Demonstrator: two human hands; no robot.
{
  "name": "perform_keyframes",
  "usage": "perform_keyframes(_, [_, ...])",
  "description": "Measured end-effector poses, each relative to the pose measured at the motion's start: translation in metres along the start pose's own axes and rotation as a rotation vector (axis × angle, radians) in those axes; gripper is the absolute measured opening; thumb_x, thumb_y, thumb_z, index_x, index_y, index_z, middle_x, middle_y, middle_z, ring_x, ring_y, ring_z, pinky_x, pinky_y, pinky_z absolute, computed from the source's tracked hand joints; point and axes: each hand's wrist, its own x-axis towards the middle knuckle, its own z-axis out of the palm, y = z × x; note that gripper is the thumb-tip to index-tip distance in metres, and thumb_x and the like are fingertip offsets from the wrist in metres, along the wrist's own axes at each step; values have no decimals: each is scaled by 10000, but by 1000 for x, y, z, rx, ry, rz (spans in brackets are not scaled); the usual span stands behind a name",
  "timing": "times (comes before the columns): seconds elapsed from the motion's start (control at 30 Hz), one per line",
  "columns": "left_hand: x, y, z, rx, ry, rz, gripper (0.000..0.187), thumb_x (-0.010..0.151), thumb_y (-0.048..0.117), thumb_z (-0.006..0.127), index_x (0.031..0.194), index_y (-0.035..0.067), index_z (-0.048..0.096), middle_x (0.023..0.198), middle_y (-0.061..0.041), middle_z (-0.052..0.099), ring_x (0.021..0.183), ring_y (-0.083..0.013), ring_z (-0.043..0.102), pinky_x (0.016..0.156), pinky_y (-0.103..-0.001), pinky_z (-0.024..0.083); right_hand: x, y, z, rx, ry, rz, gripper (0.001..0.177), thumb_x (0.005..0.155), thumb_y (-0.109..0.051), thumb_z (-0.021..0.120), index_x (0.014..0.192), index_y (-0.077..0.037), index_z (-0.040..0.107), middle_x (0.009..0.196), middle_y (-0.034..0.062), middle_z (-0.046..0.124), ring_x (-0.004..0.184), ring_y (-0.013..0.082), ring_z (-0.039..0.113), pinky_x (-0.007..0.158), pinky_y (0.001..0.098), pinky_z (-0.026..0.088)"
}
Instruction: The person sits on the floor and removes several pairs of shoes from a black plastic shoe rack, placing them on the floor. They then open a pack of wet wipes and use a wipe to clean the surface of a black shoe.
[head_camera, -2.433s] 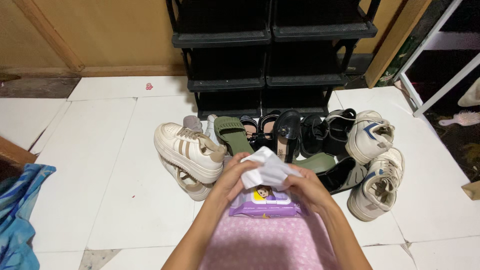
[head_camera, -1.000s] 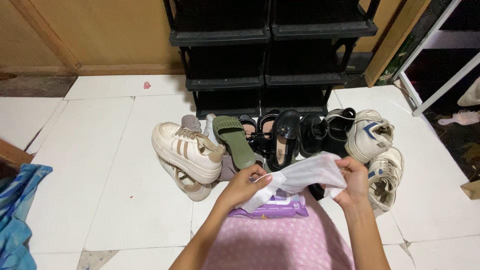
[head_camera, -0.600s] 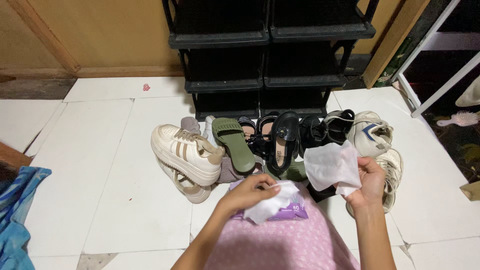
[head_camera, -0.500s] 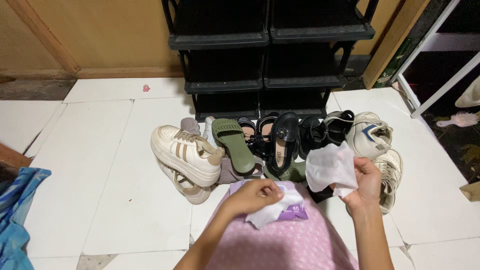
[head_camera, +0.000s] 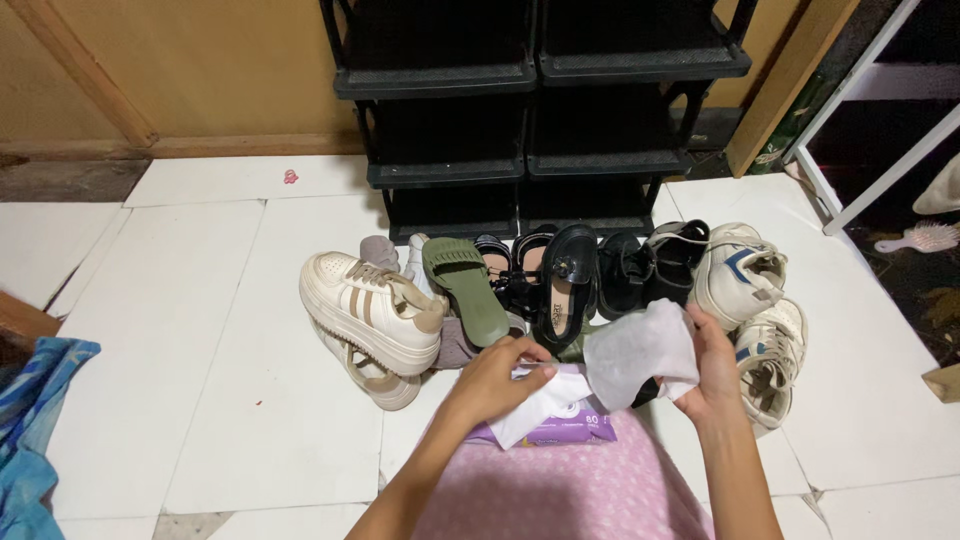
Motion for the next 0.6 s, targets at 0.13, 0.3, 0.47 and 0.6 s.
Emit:
perform_keyframes(0.13, [9,-4,5,-87,56,-39,414,873,417,715,1145,105,716,1150,-88,691,1022,-232,709,875,-364,562,5,7,-4,-11,69,44,279,993,-313,648,1152,-85,662,971,37,732,793,167,713,623,357,583])
perform_keyframes(0.3, [25,-18,15,-207,119,26,403,895,374,728,1162,72,721,1129,-98,718,989,-204,724,867,-338,577,9,7,-6,-94,155,31,312,952,-344,653,1153,-106,646,966,8,720,817,142,701,681,332,574])
perform_keyframes(0.47, [34,-21,26,-352,136,28,372,898,311,725,1174,61,708,1112,-84,746,935,-202,714,805,-334,584,24,14,-35,-479,447,-149,409,902,-269,722,1230,-46,620,971,25,674,802,138,601,656,314,465])
perform_keyframes(0.6, [44,-15,36,-401,144,40,345,914,281,708,1178,59,691,1111,-68,740,938,-170,716,797,-319,585,36,14,-78,-800,642,-281,610,819,-215,818,1330,-66,521,942,52,581,770,160,586,645,311,497])
